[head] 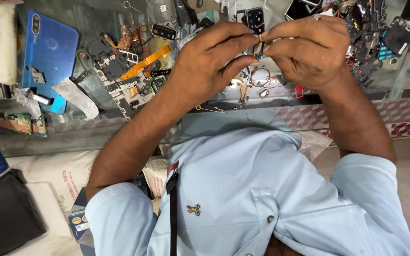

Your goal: The person sorts and organizes various small electronic components on a glass counter. They pick up items such as circuit boards, wires, and connectors, inspect them, and place them into piles or a plastic container. The person repeatedly handles different parts, moving them around the workspace.

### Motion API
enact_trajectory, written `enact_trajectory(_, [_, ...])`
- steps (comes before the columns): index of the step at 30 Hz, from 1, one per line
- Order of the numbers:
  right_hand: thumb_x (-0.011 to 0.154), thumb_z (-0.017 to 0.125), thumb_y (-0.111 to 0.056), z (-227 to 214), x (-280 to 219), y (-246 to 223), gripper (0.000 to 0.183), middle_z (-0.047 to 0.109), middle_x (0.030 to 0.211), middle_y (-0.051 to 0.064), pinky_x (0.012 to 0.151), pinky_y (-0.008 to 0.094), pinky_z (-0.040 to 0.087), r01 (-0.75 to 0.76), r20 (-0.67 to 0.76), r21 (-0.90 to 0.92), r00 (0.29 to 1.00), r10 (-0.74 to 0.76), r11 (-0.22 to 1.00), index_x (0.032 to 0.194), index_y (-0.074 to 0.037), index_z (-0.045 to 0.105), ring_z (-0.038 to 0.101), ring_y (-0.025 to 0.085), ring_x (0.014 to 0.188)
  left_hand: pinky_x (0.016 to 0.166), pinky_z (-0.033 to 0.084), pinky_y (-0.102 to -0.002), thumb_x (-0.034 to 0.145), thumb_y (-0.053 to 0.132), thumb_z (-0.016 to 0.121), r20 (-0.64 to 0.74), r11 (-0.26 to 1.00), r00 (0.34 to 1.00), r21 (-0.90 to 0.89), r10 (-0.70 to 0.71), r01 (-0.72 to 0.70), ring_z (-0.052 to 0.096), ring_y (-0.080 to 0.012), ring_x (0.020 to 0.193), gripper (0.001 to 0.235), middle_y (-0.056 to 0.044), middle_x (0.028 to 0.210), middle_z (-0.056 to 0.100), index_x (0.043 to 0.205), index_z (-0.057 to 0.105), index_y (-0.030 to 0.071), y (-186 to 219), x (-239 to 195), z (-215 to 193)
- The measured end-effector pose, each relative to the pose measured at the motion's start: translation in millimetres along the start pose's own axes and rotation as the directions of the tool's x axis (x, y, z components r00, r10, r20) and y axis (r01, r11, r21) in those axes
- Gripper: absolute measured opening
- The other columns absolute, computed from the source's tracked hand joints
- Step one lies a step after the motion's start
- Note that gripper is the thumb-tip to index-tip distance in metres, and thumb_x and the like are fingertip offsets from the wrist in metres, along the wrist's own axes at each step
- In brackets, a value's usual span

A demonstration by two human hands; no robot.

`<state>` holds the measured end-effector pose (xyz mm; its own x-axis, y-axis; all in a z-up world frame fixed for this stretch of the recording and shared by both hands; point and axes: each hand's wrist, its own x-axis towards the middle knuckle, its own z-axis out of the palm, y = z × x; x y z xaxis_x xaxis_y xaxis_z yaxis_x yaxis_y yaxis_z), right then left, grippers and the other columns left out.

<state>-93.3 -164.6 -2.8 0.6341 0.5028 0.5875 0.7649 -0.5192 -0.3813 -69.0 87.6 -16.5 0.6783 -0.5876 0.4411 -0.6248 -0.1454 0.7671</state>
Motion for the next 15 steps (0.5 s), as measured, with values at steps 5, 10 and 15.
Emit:
enact_trajectory(5, [0.088, 0.080, 0.007, 2.2, -6.5, 6.2, 0.014, 0.075, 0.097, 0.008, 0.065, 0.031, 0.054, -0.028, 0.076, 0.104, 0.997, 0.020, 0.994, 0.093, -0.005, 0.076, 0.071, 0.020, 0.076, 0.091, 0.061, -0.035, 0.101, 0.019, 0.083, 0.067, 0.995, 0.998, -0.105, 0.004, 0.003, 0.072, -0.0255, 0.103, 0.025, -0.007, 0.118, 0.067, 0.118, 0.072, 0.004, -5.9, -0.4, -1.4])
enact_trajectory(10, [0.099, 0.073, 0.008, 4.2, -16.8, 8.5, 0.013, 0.076, 0.101, 0.010, 0.072, 0.026, 0.059, -0.307, 0.237, 0.498, 0.948, 0.213, 0.811, 0.101, -0.005, 0.073, 0.075, 0.018, 0.082, 0.084, 0.059, -0.033, 0.098, 0.017, 0.084, 0.155, 0.967, 0.988, -0.254, 0.018, 0.022, 0.072, -0.0231, 0.094, 0.020, -0.007, 0.105, 0.069, 0.106, 0.073, 0.003, -9.7, 0.6, -7.1])
enact_trajectory(15, [0.090, 0.075, 0.007, -12.8, -23.8, 16.9, 0.010, 0.076, 0.101, 0.014, 0.067, 0.026, 0.057, -0.312, 0.274, 0.538, 0.943, 0.187, 0.783, 0.096, -0.001, 0.072, 0.075, 0.020, 0.083, 0.082, 0.059, -0.034, 0.100, 0.013, 0.083, 0.121, 0.981, 0.992, -0.182, -0.043, 0.065, 0.073, -0.0254, 0.096, 0.016, -0.010, 0.104, 0.070, 0.107, 0.073, 0.002, -6.4, 4.3, -5.6])
